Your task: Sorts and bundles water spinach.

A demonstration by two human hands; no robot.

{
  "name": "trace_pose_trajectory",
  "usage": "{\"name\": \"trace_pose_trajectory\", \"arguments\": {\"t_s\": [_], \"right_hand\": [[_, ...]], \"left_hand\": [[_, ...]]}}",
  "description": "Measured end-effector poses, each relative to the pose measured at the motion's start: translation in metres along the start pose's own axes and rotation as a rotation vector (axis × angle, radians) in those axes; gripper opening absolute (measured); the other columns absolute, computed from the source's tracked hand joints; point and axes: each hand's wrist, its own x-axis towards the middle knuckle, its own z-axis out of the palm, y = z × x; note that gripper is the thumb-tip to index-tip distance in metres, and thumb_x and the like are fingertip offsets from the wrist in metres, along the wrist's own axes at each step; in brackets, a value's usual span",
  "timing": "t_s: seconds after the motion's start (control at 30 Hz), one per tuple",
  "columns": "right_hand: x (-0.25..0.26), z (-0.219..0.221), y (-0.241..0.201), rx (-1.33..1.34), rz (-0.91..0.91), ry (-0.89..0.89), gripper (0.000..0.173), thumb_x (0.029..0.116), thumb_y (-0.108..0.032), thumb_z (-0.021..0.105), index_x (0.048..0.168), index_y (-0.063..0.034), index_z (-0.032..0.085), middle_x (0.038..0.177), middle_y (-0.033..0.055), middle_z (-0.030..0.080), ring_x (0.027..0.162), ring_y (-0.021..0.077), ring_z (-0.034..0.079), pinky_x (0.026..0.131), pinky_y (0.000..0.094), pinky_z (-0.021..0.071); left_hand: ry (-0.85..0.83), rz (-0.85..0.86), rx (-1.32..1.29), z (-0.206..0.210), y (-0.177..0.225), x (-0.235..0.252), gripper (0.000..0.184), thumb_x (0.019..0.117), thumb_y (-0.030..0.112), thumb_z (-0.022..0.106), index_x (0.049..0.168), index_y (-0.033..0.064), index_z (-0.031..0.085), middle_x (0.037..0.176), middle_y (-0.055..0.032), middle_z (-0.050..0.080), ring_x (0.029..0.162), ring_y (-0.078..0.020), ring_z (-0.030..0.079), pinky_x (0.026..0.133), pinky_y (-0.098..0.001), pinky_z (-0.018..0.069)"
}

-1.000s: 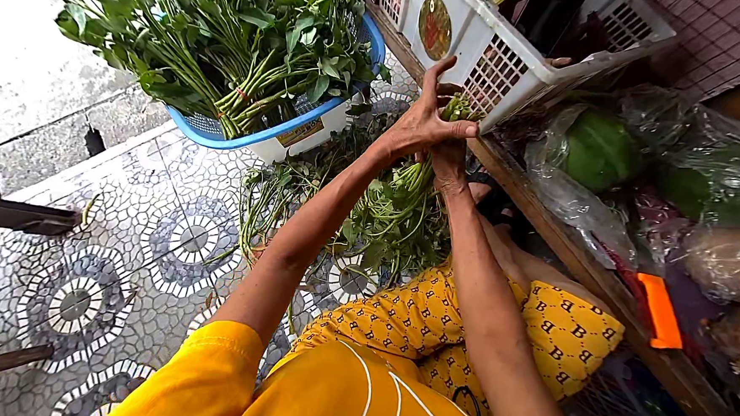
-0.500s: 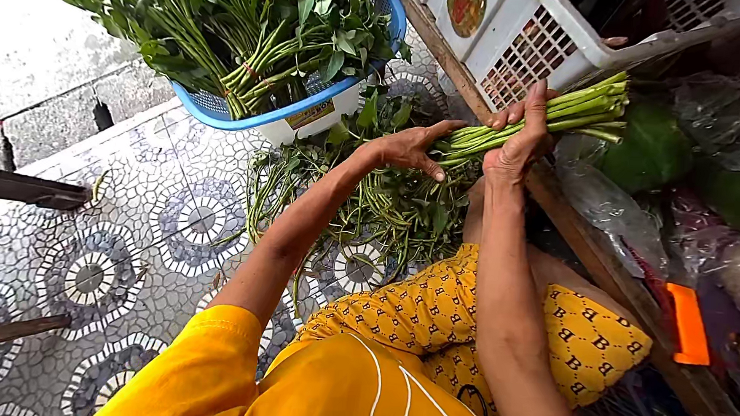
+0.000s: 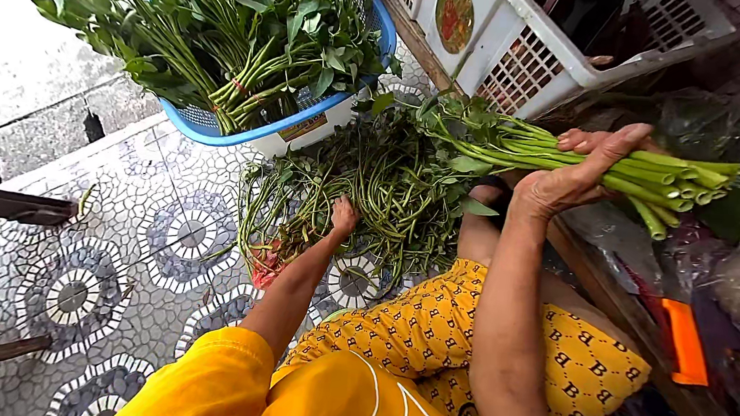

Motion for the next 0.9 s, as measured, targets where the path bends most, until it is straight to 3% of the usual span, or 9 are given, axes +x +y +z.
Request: {"name": "trace_pose_trajectory", "arguments": {"t_s": [0.1, 0.2, 0.27, 0.33, 0.5, 0.63, 0.73, 0.87, 0.9], "right_hand": [[0.009, -0.002, -0.005, 0.011, 0.032, 0.082, 0.027, 0.1081, -0.003, 0.039, 0.084, -0.0050, 0.052, 0.055, 0.0005, 0.050, 0.050, 0.0162, 0.059, 0.056, 0.0339, 0.0584], [0.020, -0.009, -0.007, 0.023, 0.131, 0.104, 0.034, 0.1113, -0.008, 0.035, 0.081, -0.0063, 0.049, 0.053, 0.0008, 0.047, 0.048, 0.0167, 0.057, 0.055, 0.0335, 0.0579], [0.026, -0.014, -0.006, 0.025, 0.207, 0.075, 0.035, 0.1121, -0.011, 0.034, 0.080, -0.0081, 0.049, 0.052, -0.0001, 0.046, 0.046, 0.0159, 0.055, 0.053, 0.0330, 0.0571], [0.029, -0.017, -0.006, 0.011, 0.242, 0.043, 0.032, 0.1126, -0.012, 0.034, 0.084, -0.0096, 0.049, 0.053, -0.0019, 0.046, 0.046, 0.0141, 0.054, 0.053, 0.0309, 0.0565], [0.025, -0.017, -0.006, -0.039, 0.225, -0.005, 0.024, 0.1093, -0.006, 0.040, 0.088, -0.0090, 0.050, 0.055, -0.0022, 0.049, 0.046, 0.0135, 0.056, 0.052, 0.0301, 0.0571], [0.013, -0.015, -0.002, -0.039, 0.268, -0.033, 0.023, 0.1085, -0.008, 0.045, 0.087, -0.0092, 0.052, 0.057, -0.0023, 0.050, 0.048, 0.0123, 0.056, 0.053, 0.0285, 0.0562], [-0.001, -0.013, 0.001, -0.033, 0.309, -0.121, 0.019, 0.1051, -0.008, 0.052, 0.086, -0.0116, 0.055, 0.057, -0.0039, 0.053, 0.048, 0.0109, 0.056, 0.053, 0.0276, 0.0558], [-0.005, -0.024, 0.002, -0.007, 0.446, -0.333, 0.012, 0.1010, -0.018, 0.062, 0.089, -0.0209, 0.061, 0.061, -0.0081, 0.056, 0.052, 0.0072, 0.057, 0.057, 0.0243, 0.0553], [-0.004, -0.025, 0.002, 0.017, 0.477, -0.362, 0.011, 0.1004, -0.018, 0.063, 0.090, -0.0215, 0.062, 0.061, -0.0082, 0.056, 0.053, 0.0072, 0.057, 0.058, 0.0246, 0.0554]], "left_hand": [[0.157, 0.148, -0.004, 0.004, 0.014, -0.004, 0.041, 0.0982, 0.013, 0.057, 0.136, -0.0019, 0.053, 0.146, -0.0292, 0.047, 0.134, -0.0477, 0.048, 0.101, -0.0608, 0.0477], [0.094, 0.353, 0.024, -0.001, 0.030, 0.004, 0.035, 0.1042, 0.014, 0.052, 0.135, -0.0001, 0.057, 0.145, -0.0277, 0.050, 0.137, -0.0482, 0.045, 0.107, -0.0605, 0.0431], [0.005, 0.312, 0.103, 0.003, 0.042, 0.028, 0.041, 0.1076, 0.024, 0.049, 0.140, -0.0003, 0.056, 0.143, -0.0261, 0.055, 0.138, -0.0461, 0.046, 0.110, -0.0596, 0.0418], [-0.085, 0.204, 0.162, -0.003, 0.054, 0.036, 0.048, 0.1051, 0.033, 0.056, 0.142, 0.0015, 0.056, 0.140, -0.0253, 0.058, 0.137, -0.0456, 0.048, 0.108, -0.0631, 0.0423], [-0.069, 0.139, 0.216, -0.022, 0.068, 0.032, 0.033, 0.1035, 0.023, 0.054, 0.129, 0.0043, 0.065, 0.132, -0.0239, 0.063, 0.123, -0.0432, 0.061, 0.096, -0.0645, 0.0498], [-0.034, 0.331, 0.240, -0.018, 0.058, 0.044, 0.036, 0.1050, 0.009, 0.046, 0.137, 0.0122, 0.063, 0.147, -0.0212, 0.052, 0.127, -0.0437, 0.057, 0.096, -0.0624, 0.0514], [-0.081, 0.269, 0.275, -0.012, 0.067, 0.053, 0.036, 0.1058, 0.020, 0.050, 0.138, 0.0064, 0.061, 0.146, -0.0226, 0.053, 0.134, -0.0444, 0.052, 0.099, -0.0624, 0.0499], [-0.223, 0.198, 0.382, -0.016, 0.079, 0.047, 0.047, 0.1022, 0.016, 0.057, 0.144, -0.0051, 0.050, 0.151, -0.0286, 0.046, 0.144, -0.0451, 0.040, 0.112, -0.0591, 0.0396], [-0.217, 0.208, 0.390, -0.016, 0.076, 0.049, 0.048, 0.1008, 0.017, 0.059, 0.142, -0.0055, 0.052, 0.150, -0.0287, 0.047, 0.144, -0.0459, 0.039, 0.112, -0.0594, 0.0410]]}}
